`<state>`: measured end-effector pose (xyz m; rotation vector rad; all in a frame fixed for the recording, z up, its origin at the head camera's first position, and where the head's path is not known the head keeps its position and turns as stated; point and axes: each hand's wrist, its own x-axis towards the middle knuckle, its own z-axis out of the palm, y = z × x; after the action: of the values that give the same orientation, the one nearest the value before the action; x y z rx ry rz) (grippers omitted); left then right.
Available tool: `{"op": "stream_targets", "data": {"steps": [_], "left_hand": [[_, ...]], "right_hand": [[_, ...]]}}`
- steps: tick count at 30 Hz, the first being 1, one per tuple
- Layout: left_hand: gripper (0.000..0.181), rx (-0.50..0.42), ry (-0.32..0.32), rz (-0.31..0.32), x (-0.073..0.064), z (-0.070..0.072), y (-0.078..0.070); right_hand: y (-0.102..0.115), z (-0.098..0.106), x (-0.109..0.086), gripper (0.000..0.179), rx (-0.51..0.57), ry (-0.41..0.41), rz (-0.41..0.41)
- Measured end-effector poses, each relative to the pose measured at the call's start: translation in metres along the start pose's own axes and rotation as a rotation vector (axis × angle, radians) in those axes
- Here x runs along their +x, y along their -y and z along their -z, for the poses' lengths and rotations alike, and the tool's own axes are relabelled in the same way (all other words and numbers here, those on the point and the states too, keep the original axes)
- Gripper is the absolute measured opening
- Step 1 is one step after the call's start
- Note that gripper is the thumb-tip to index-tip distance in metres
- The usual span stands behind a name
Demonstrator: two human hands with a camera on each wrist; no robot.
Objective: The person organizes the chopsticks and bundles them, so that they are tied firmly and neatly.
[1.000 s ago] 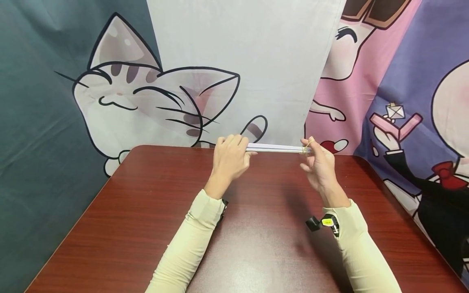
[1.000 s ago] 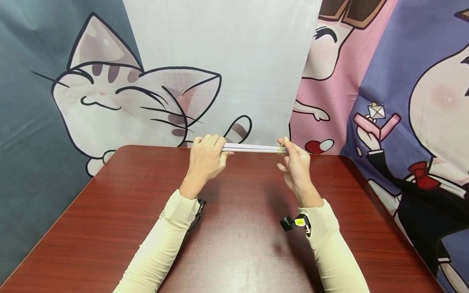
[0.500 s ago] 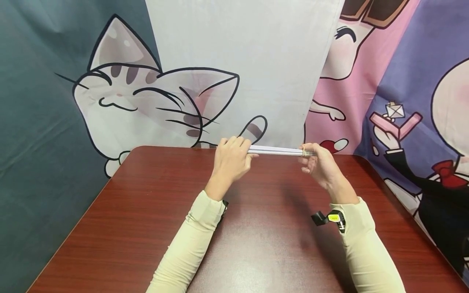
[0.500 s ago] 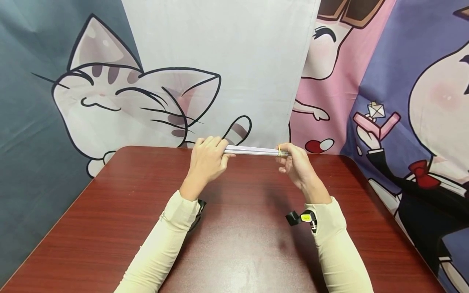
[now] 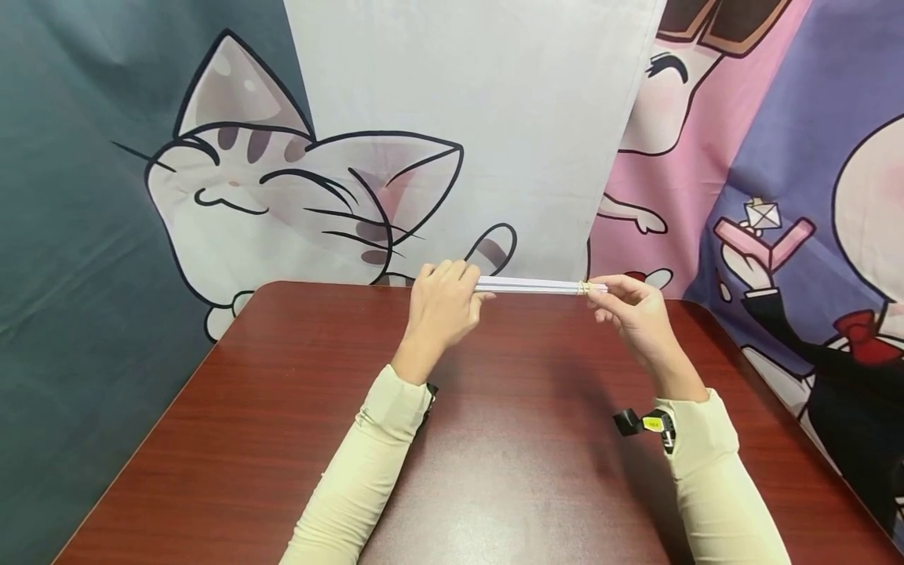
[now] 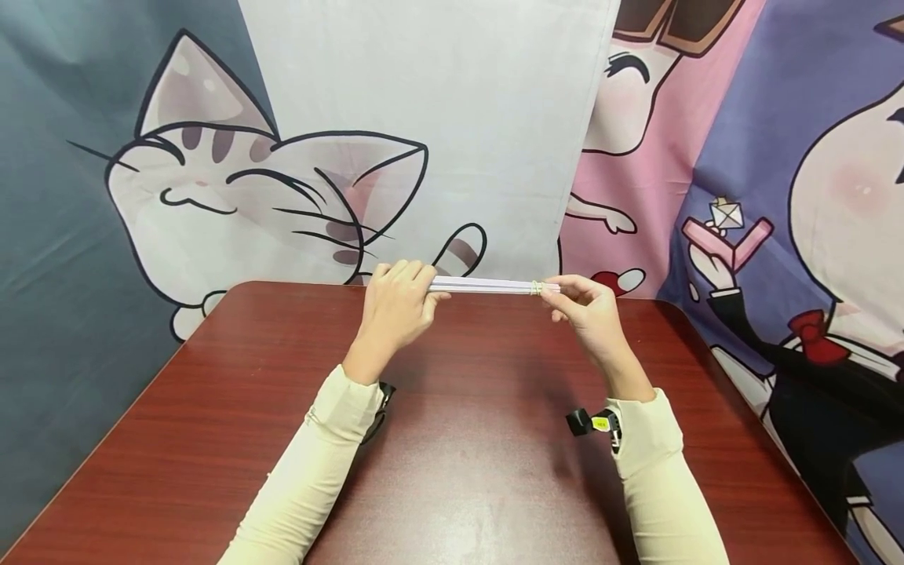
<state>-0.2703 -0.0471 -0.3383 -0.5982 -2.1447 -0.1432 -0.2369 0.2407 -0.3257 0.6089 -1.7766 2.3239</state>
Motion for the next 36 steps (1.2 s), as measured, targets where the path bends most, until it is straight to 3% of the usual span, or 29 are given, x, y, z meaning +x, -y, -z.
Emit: {"op": "stream_targets", "data": {"steps": [3, 6, 11, 17, 24, 27, 31, 36], "left_hand": [[0.028, 0.003, 0.012, -0.002, 0.001, 0.002, 0.000], [0.029, 0.008, 0.028, -0.004, 0.001, 0.004, 0.000], [0.025, 0.015, 0.036, -0.009, 0.002, 0.005, -0.002], [0.020, 0.057, 0.052, -0.020, 0.004, 0.007, -0.008], [0.024, 0.094, 0.070, -0.070, 0.004, 0.005, -0.019], [0.028, 0.085, 0.081, -0.076, 0.003, 0.005, -0.022], [0.026, 0.072, 0.077, -0.053, 0.003, 0.006, -0.019], [0.021, 0.045, 0.059, -0.051, 0.002, 0.006, -0.014]], "right_hand": [[-0.001, -0.001, 0.002, 0.014, -0.056, -0.006, 0.069], [0.000, 0.000, 0.002, 0.013, -0.181, -0.035, 0.119], [0.006, 0.001, 0.001, 0.019, -0.411, -0.081, 0.136], [0.015, 0.000, 0.000, 0.020, -0.551, -0.042, 0.141], [0.014, -0.013, -0.001, 0.027, -0.828, 0.022, 0.164], [0.015, -0.017, 0.002, 0.033, -0.850, 0.081, 0.108], [0.022, -0.007, 0.002, 0.039, -0.772, 0.112, 0.066], [0.037, -0.003, -0.004, 0.026, -0.678, 0.109, 0.142]]}}
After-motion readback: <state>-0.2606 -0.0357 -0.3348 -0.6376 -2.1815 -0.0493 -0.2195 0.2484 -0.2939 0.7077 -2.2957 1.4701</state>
